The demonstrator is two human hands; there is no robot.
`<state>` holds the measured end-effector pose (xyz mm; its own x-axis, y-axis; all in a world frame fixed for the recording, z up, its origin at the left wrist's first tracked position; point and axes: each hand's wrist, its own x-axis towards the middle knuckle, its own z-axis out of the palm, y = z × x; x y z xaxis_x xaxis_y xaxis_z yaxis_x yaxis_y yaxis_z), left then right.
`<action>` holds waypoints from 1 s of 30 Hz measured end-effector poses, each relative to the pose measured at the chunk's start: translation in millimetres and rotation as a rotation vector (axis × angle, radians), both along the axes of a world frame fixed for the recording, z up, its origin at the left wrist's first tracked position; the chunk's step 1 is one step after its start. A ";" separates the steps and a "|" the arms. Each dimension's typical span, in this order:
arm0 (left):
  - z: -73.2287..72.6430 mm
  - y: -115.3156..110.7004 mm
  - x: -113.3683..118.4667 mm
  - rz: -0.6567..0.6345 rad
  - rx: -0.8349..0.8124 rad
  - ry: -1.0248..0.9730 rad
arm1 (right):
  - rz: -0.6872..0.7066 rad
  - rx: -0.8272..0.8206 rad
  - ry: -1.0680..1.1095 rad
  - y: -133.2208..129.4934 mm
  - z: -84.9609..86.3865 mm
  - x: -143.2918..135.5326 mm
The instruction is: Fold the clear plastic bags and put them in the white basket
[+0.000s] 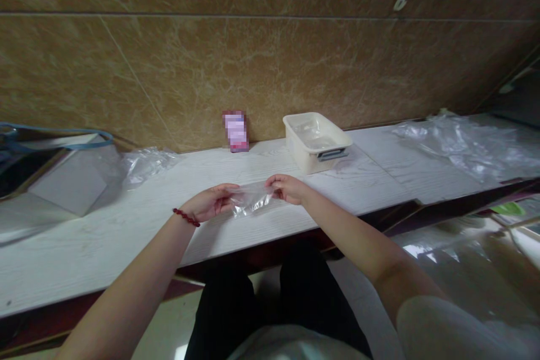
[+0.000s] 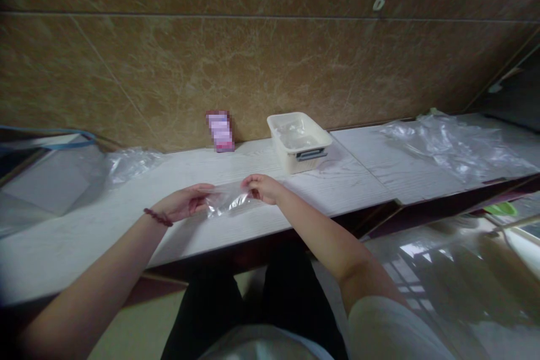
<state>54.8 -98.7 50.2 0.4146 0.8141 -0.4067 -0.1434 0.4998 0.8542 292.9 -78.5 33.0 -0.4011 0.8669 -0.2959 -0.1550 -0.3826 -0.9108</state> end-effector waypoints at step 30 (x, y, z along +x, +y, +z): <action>28.8 -14.3 49.5 -0.117 0.760 0.633 | 0.132 0.558 -0.486 -26.1 27.6 73.9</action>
<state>104.2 -113.0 79.0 0.3955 0.9179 0.0316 0.4643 -0.2295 0.8554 366.8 -104.6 60.5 -0.4486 0.8937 0.0032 0.3295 0.1687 -0.9290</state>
